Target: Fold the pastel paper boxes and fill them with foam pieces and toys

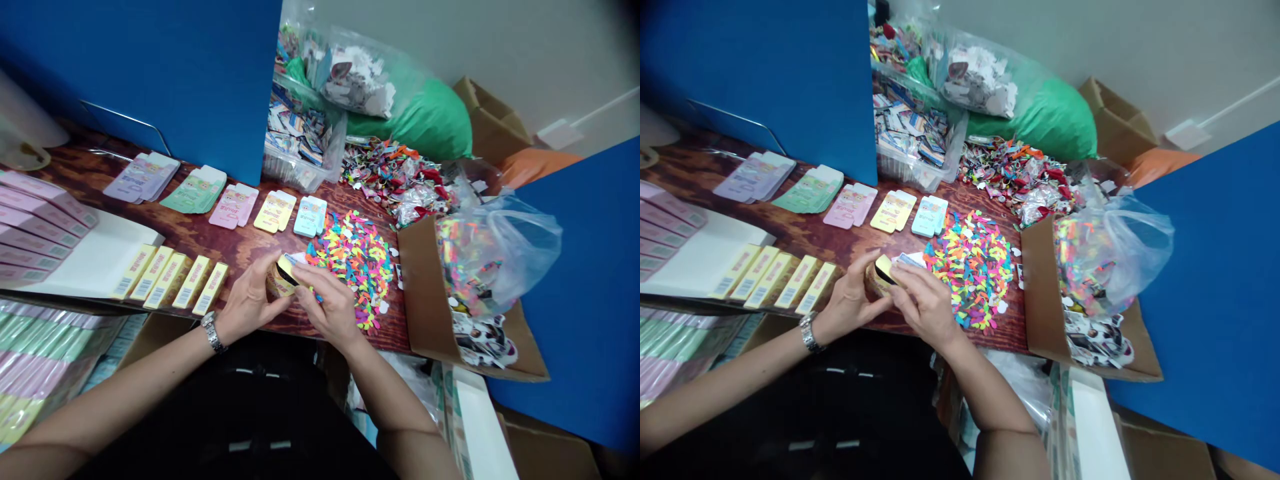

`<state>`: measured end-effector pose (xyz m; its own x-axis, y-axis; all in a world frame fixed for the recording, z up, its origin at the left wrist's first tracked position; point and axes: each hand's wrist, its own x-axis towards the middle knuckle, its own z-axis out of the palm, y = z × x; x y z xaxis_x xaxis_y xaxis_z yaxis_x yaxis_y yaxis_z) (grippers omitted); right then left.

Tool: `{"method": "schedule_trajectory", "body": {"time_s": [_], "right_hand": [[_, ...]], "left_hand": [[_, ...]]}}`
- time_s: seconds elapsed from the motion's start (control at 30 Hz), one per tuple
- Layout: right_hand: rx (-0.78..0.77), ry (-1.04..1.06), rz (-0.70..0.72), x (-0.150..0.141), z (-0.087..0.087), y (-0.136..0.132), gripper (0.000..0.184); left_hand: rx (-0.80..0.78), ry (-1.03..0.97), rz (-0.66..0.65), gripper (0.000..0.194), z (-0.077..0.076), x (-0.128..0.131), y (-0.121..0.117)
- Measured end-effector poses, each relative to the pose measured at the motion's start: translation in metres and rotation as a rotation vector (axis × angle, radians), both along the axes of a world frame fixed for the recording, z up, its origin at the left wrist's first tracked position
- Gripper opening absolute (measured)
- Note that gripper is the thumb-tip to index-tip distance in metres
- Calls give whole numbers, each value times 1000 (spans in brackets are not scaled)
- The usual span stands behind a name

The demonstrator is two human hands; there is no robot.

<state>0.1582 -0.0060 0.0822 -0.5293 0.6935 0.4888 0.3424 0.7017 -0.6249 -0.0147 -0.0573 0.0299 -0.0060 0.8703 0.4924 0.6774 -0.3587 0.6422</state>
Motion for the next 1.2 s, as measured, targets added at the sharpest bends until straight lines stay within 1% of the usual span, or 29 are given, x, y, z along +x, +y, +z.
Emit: {"method": "schedule_trajectory", "body": {"time_s": [0.07, 0.13, 0.2, 0.3, 0.37, 0.43, 0.53, 0.6, 0.67, 0.7, 0.77, 0.87, 0.93, 0.97, 1.03, 1.1, 1.13, 1.2], "right_hand": [[-82, 13, -45, -2, 3, 1, 23], [-126, 0, -85, -4, 5, 2, 20], [-90, -29, -79, -5, 5, 3, 21], [33, -74, -14, -5, 2, 1, 29], [76, -63, -2, -5, -4, -3, 37], [66, 2, -55, -7, -14, -9, 46], [48, 73, -152, -12, -30, -19, 54], [64, 71, -168, -16, -39, -25, 56], [76, 68, -152, -18, -47, -28, 56], [61, 72, -138, -18, -50, -28, 56], [-23, 83, -111, -18, -56, -26, 53], [-197, 120, -101, -20, -68, -19, 43], [-254, 125, -67, -27, -76, -14, 37], [-259, 111, -41, -32, -81, -13, 35], [-245, 61, -4, -42, -87, -14, 34], [-239, 8, -5, -50, -90, -16, 36], [-253, -13, -10, -52, -91, -17, 37], [-304, -42, -11, -53, -92, -20, 39]], "left_hand": [[-20, 17, 0, 80, 1, 0, 0], [-53, 47, -1, 80, 2, 0, 0], [-96, 86, -1, 83, 2, 1, 1], [-122, 198, 30, 90, 3, 2, 1], [-101, 309, 68, 94, 4, 1, 1], [-76, 376, 73, 96, 4, 0, 2], [-66, 366, 51, 94, 3, -1, 3], [-59, 362, 56, 92, 2, -1, 3], [-63, 390, 78, 91, 4, -2, 2], [-79, 408, 86, 90, 6, -3, 0], [-135, 409, 68, 91, 11, -6, -7], [-249, 342, -63, 82, 16, -15, -21], [-297, 354, -104, 74, 17, -20, -30], [-323, 393, -87, 71, 16, -23, -34], [-391, 504, -6, 66, 16, -25, -38], [-443, 593, 63, 63, 20, -26, -41], [-434, 615, 81, 61, 24, -28, -43], [-341, 601, 126, 62, 34, -39, -48]]}}
